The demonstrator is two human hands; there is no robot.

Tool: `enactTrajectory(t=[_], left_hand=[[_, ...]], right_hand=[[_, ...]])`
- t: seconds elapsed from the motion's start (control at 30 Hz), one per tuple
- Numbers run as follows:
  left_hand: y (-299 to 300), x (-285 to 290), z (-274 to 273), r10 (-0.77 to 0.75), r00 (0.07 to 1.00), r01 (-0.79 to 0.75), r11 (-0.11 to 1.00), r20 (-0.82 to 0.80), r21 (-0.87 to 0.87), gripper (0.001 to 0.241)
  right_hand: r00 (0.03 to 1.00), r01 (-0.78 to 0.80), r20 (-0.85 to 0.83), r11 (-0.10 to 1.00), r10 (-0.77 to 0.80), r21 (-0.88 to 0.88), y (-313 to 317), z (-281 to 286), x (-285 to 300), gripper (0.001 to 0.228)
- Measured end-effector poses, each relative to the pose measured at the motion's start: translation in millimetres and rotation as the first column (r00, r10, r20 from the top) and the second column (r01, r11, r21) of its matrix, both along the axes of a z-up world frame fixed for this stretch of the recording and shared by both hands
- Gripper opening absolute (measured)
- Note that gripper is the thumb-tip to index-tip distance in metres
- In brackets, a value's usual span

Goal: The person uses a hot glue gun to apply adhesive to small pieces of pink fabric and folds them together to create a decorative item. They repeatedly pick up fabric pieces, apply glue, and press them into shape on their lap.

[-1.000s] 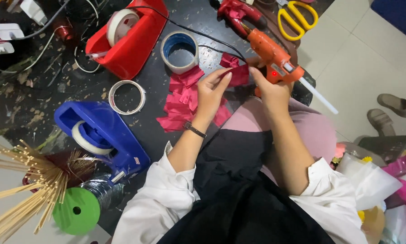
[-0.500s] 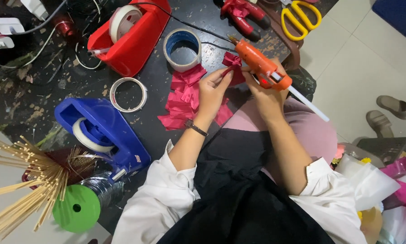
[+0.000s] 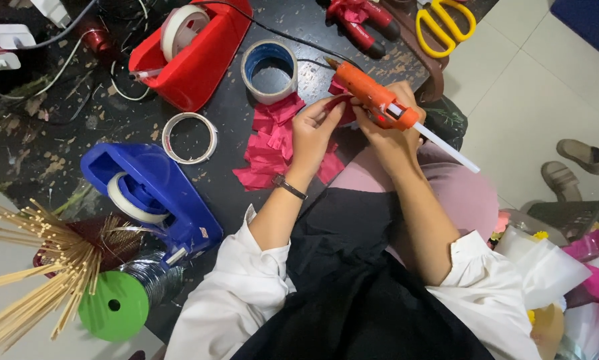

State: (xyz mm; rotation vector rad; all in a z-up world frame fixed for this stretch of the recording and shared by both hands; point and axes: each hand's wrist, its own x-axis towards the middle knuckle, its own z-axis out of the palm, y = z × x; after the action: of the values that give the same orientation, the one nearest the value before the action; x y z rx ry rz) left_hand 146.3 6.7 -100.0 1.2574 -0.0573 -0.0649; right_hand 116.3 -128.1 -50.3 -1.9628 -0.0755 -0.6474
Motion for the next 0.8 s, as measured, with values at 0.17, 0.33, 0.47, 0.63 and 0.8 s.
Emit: enactTrajectory(t=[0.17,0.33,0.47,0.63,0.8], left_hand=[[0,-1,3,0.003,1.000,-0.003,1.000,-0.007,0.009,0.020],[1,1,-2,0.002,1.000,-0.002,1.000,-0.014,-0.002,0.025],[2,2,3,0.004,0.999,-0.004,1.000,-0.045,-0.003,0.026],[2,4,-7,-0.002,0.999,0.002,1.000,-0.037,-0.007,0.031],[5,1,5,-0.043,0.999,0.042,0.999,0.018,0.023,0.035]], right_hand=[[0.998,-0.043,0.039,0.999,0.043,0.010,-3,-6,1,0.018],[0.998,-0.061,0.032,0.997,0.062,-0.053,-8,-13,2,0.021],[0.999,0.002,-0.046,0.998,0.001,0.067,-12,-42,3,0.023],[0.934,0.218,-0.350,0.888,-0.069,0.405,7,-18,7,0.024],[0.923,0.202,-0.364,0.963,-0.125,0.181,7,-26,11,0.031]])
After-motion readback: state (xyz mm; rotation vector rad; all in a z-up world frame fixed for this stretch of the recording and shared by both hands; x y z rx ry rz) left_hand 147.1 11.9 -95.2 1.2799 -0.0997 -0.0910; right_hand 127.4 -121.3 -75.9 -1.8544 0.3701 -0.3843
